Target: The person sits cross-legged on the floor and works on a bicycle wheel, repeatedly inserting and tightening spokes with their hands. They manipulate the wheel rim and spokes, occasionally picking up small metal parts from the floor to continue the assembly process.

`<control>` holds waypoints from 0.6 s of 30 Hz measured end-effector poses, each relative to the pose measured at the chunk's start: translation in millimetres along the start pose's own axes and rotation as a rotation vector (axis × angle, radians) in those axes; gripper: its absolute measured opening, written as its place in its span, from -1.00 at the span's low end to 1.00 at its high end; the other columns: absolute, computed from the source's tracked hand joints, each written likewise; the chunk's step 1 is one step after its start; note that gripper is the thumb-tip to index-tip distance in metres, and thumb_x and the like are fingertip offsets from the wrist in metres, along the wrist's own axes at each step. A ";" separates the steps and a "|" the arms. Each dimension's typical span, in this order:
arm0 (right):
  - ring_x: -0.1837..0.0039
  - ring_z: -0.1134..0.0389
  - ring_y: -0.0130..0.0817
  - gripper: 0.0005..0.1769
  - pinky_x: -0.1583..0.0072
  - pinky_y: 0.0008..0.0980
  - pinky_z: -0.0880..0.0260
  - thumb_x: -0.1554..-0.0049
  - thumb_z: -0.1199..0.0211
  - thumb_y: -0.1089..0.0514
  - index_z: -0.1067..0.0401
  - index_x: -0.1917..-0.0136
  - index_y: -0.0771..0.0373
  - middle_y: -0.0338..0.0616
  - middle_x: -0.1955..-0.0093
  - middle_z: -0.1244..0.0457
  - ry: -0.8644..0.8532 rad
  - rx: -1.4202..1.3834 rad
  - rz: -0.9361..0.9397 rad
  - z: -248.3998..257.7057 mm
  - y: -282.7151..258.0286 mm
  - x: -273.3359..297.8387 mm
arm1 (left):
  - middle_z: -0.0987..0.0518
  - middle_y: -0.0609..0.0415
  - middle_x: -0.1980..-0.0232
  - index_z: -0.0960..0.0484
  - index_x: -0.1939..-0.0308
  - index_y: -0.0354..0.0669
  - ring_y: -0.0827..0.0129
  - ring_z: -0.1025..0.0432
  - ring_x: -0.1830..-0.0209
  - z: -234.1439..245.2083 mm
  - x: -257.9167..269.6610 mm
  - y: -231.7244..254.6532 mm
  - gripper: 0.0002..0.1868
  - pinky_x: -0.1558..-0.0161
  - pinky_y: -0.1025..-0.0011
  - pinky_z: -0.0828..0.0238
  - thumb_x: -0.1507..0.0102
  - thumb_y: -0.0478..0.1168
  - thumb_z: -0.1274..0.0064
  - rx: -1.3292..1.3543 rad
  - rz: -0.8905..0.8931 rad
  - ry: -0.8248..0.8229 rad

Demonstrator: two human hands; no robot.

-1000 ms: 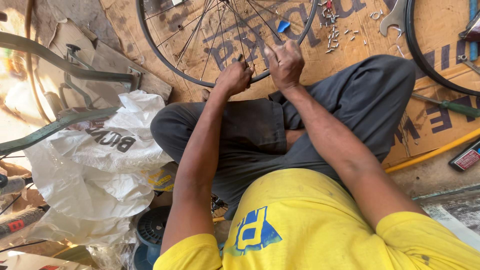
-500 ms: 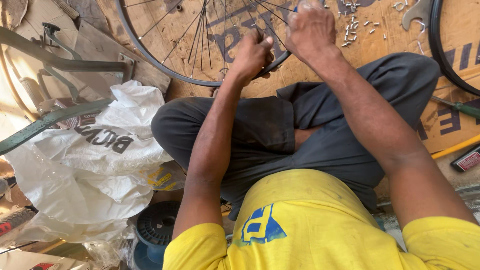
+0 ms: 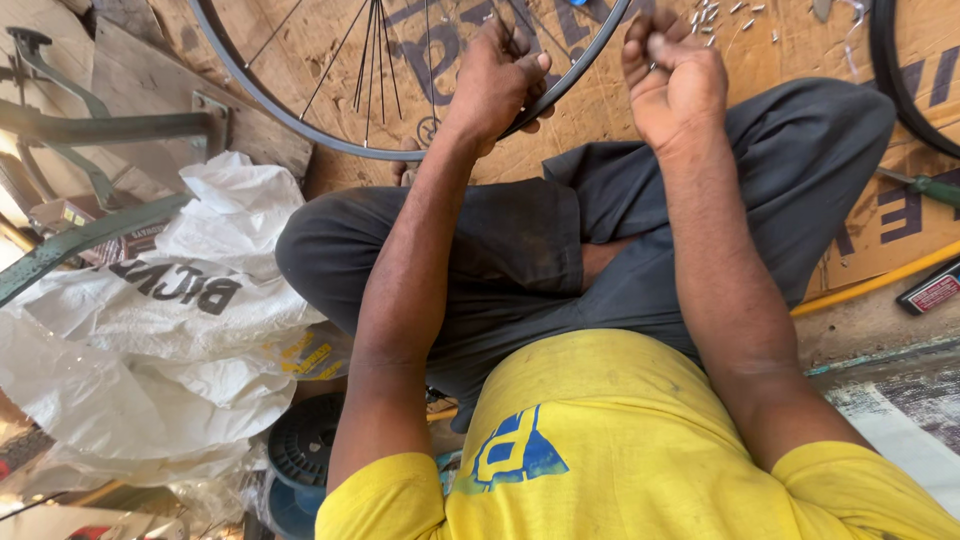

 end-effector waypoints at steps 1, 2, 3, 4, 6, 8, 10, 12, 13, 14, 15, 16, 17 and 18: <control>-0.11 -0.45 -0.29 -0.82 -0.23 -0.35 -0.53 -0.38 -0.09 0.38 -0.41 -0.23 0.39 -0.04 -0.08 -0.37 -0.068 -0.006 0.044 -3.8 -4.5 1.1 | -0.61 -0.08 0.44 -0.30 0.15 -0.23 0.31 -0.64 0.56 -0.2 -1.9 -1.2 -0.81 0.62 0.36 -0.63 -0.39 -0.29 -0.02 -0.006 -0.005 -0.006; -0.09 -0.44 -0.30 -0.83 -0.19 -0.34 -0.54 -0.39 -0.10 0.37 -0.41 -0.23 0.35 -0.06 -0.07 -0.37 -0.087 -0.001 0.047 -5.0 -3.0 4.3 | -0.61 -0.07 0.43 -0.32 0.16 -0.22 0.32 -0.66 0.54 -0.8 -2.8 -1.9 -0.82 0.61 0.36 -0.65 -0.40 -0.29 -0.03 -0.012 -0.010 -0.012; -0.07 -0.43 -0.31 -0.84 -0.15 -0.33 -0.54 -0.40 -0.12 0.35 -0.40 -0.24 0.31 -0.08 -0.06 -0.37 -0.112 0.009 0.063 -8.5 -6.5 7.2 | -0.62 -0.08 0.43 -0.32 0.16 -0.22 0.32 -0.65 0.55 -3.4 -5.6 -1.0 -0.82 0.62 0.36 -0.63 -0.39 -0.29 -0.04 0.008 -0.011 -0.017; -0.04 -0.42 -0.32 -0.85 -0.10 -0.32 -0.54 -0.41 -0.13 0.34 -0.40 -0.24 0.27 -0.11 -0.05 -0.37 -0.137 0.020 0.078 -13.2 -8.7 12.3 | -0.62 -0.09 0.43 -0.32 0.17 -0.22 0.31 -0.64 0.56 -5.3 -5.4 -0.5 -0.81 0.63 0.35 -0.62 -0.39 -0.30 -0.04 0.028 -0.012 -0.022; 0.01 -0.43 -0.32 -0.86 -0.02 -0.32 -0.55 -0.41 -0.17 0.25 -0.42 -0.24 0.22 -0.11 0.00 -0.38 -0.113 0.054 0.107 -18.5 -5.9 24.4 | -0.61 -0.09 0.43 -0.31 0.18 -0.23 0.31 -0.61 0.58 -4.8 -10.0 1.3 -0.79 0.65 0.35 -0.57 -0.37 -0.30 -0.07 0.071 0.002 0.002; 0.04 -0.44 -0.33 -0.87 0.03 -0.33 -0.55 -0.40 -0.22 0.21 -0.43 -0.21 0.19 -0.12 0.04 -0.38 -0.082 0.088 0.121 -20.9 1.1 34.8 | -0.57 -0.08 0.45 -0.29 0.19 -0.23 0.30 -0.58 0.61 -10.2 -12.6 -5.0 -0.76 0.69 0.36 -0.49 -0.35 -0.31 -0.10 0.121 0.052 0.056; 0.06 -0.44 -0.33 -0.88 0.06 -0.35 -0.54 -0.37 -0.28 0.20 -0.42 -0.17 0.18 -0.11 0.06 -0.39 -0.055 0.124 0.143 -23.4 3.8 35.4 | -0.55 -0.06 0.46 -0.29 0.19 -0.23 0.30 -0.55 0.63 -17.2 -15.0 -4.0 -0.75 0.70 0.37 -0.45 -0.33 -0.32 -0.11 0.163 0.033 0.070; 0.06 -0.45 -0.32 -0.85 0.07 -0.35 -0.54 -0.33 -0.33 0.19 -0.42 -0.12 0.23 -0.08 0.06 -0.40 -0.055 0.105 0.117 -25.5 11.7 33.6 | -0.55 -0.06 0.47 -0.30 0.19 -0.24 0.31 -0.55 0.63 -18.6 -15.1 -4.0 -0.76 0.69 0.38 -0.46 -0.33 -0.32 -0.11 0.178 0.033 0.065; 0.06 -0.46 -0.31 -0.83 0.08 -0.36 -0.54 -0.31 -0.35 0.19 -0.42 -0.09 0.25 -0.06 0.06 -0.40 -0.057 0.096 0.106 -26.4 13.8 32.5 | -0.57 -0.06 0.47 -0.31 0.19 -0.25 0.31 -0.56 0.62 -17.6 -16.1 -2.8 -0.77 0.68 0.39 -0.49 -0.34 -0.31 -0.11 0.173 0.037 0.055; 0.06 -0.46 -0.33 -0.82 0.07 -0.36 -0.54 -0.29 -0.38 0.20 -0.42 -0.09 0.27 -0.07 0.06 -0.40 -0.057 0.108 0.119 -27.4 14.3 33.2 | -0.58 -0.07 0.47 -0.33 0.19 -0.26 0.31 -0.57 0.60 -17.3 -17.1 -1.3 -0.78 0.66 0.39 -0.52 -0.35 -0.31 -0.11 0.168 0.041 0.046; 0.05 -0.45 -0.35 -0.80 0.05 -0.36 -0.55 -0.28 -0.40 0.21 -0.43 -0.08 0.30 -0.08 0.06 -0.39 -0.059 0.121 0.128 -29.5 15.9 34.7 | -0.58 -0.07 0.47 -0.33 0.19 -0.26 0.31 -0.58 0.60 -17.4 -17.7 0.1 -0.78 0.66 0.39 -0.52 -0.35 -0.31 -0.11 0.172 0.045 0.040; 0.04 -0.45 -0.36 -0.79 0.04 -0.36 -0.56 -0.26 -0.43 0.21 -0.44 -0.07 0.32 -0.09 0.05 -0.39 -0.061 0.135 0.137 -31.9 16.7 36.2 | -0.58 -0.06 0.47 -0.34 0.19 -0.26 0.31 -0.59 0.60 -17.5 -18.5 1.1 -0.78 0.67 0.39 -0.52 -0.34 -0.31 -0.11 0.176 0.049 0.034; 0.09 -0.42 -0.40 -0.78 0.09 -0.40 -0.52 -0.24 -0.45 0.22 -0.43 -0.06 0.29 -0.12 0.07 -0.38 -0.072 0.158 0.166 -33.8 14.9 40.1 | -0.57 -0.06 0.47 -0.34 0.19 -0.27 0.31 -0.59 0.60 -17.0 -16.2 -1.2 -0.78 0.67 0.38 -0.52 -0.33 -0.31 -0.12 0.183 0.062 0.034; 0.14 -0.39 -0.43 -0.77 0.14 -0.43 -0.49 -0.22 -0.47 0.23 -0.43 -0.04 0.25 -0.15 0.10 -0.37 -0.082 0.182 0.195 -35.9 12.2 43.6 | -0.58 -0.06 0.46 -0.34 0.18 -0.27 0.32 -0.58 0.60 -15.9 -17.4 0.2 -0.78 0.66 0.38 -0.55 -0.34 -0.31 -0.12 0.166 0.043 0.035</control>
Point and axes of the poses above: each hand's wrist, its own x-axis away from the middle knuckle, its own z-axis out of the back of the hand, y = z × x, the point moved 9 cm from there along -x, towards the middle knuckle
